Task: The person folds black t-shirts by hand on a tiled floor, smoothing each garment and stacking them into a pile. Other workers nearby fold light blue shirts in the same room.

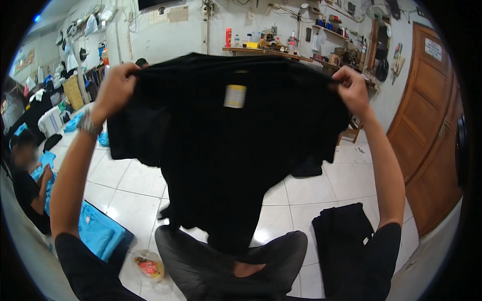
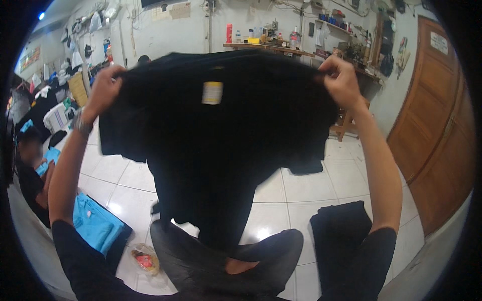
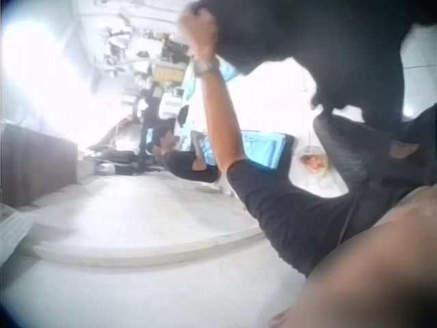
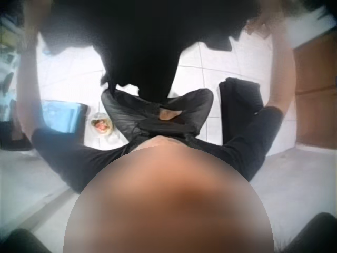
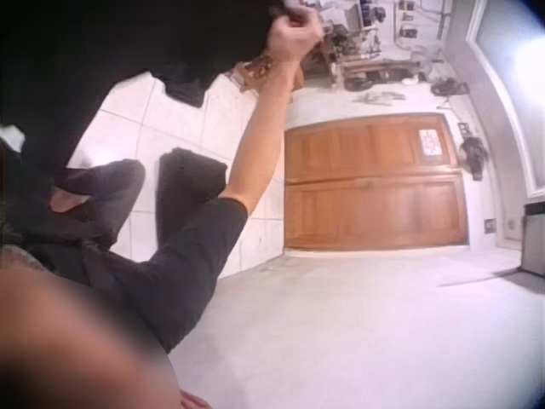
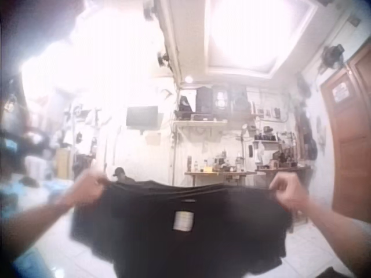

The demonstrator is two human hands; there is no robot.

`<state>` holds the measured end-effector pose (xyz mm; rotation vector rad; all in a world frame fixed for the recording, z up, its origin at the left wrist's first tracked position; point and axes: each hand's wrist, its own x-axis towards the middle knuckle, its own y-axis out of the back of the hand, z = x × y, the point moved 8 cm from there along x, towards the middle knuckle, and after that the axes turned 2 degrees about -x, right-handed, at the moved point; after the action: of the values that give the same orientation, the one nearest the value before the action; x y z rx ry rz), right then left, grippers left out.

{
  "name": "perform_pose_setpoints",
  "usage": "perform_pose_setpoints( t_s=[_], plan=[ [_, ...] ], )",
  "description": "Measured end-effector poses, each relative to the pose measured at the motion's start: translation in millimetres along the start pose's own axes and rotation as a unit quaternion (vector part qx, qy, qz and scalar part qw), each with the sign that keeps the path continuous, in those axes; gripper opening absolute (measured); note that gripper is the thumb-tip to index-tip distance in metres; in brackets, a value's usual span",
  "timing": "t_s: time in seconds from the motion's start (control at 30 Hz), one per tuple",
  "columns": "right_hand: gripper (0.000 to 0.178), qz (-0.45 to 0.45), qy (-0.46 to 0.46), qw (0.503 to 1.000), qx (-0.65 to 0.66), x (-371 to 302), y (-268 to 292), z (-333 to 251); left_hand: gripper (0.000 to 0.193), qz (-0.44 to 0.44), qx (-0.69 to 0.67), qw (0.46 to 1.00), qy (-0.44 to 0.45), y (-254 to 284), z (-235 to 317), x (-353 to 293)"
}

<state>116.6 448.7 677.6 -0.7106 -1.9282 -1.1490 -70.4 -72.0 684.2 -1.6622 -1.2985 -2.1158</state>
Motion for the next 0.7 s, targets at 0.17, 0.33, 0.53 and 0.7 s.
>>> perform_pose_setpoints(
  t_s=[0.17, 0.33, 0.53, 0.7],
  plan=[
    [0.014, -0.231, 0.012, 0.967, 0.107, -14, -34, -9, 0.021, 0.106, -0.042, 0.993, 0.013, 31, -17, 6],
    [0.019, -0.034, -0.003, 0.998, 0.059, 6, 12, 16, 0.017, 0.029, -0.238, 0.968, -0.069, 28, -10, 0],
    [0.015, -0.064, 0.077, 0.995, -0.017, 12, 22, 4, 0.014, -0.006, -0.159, 0.987, -0.025, 23, -6, -4],
    [0.023, -0.099, 0.026, 0.971, -0.218, 22, 22, -4, 0.023, 0.019, -0.066, 0.997, -0.041, 9, -4, -30]
  ],
)
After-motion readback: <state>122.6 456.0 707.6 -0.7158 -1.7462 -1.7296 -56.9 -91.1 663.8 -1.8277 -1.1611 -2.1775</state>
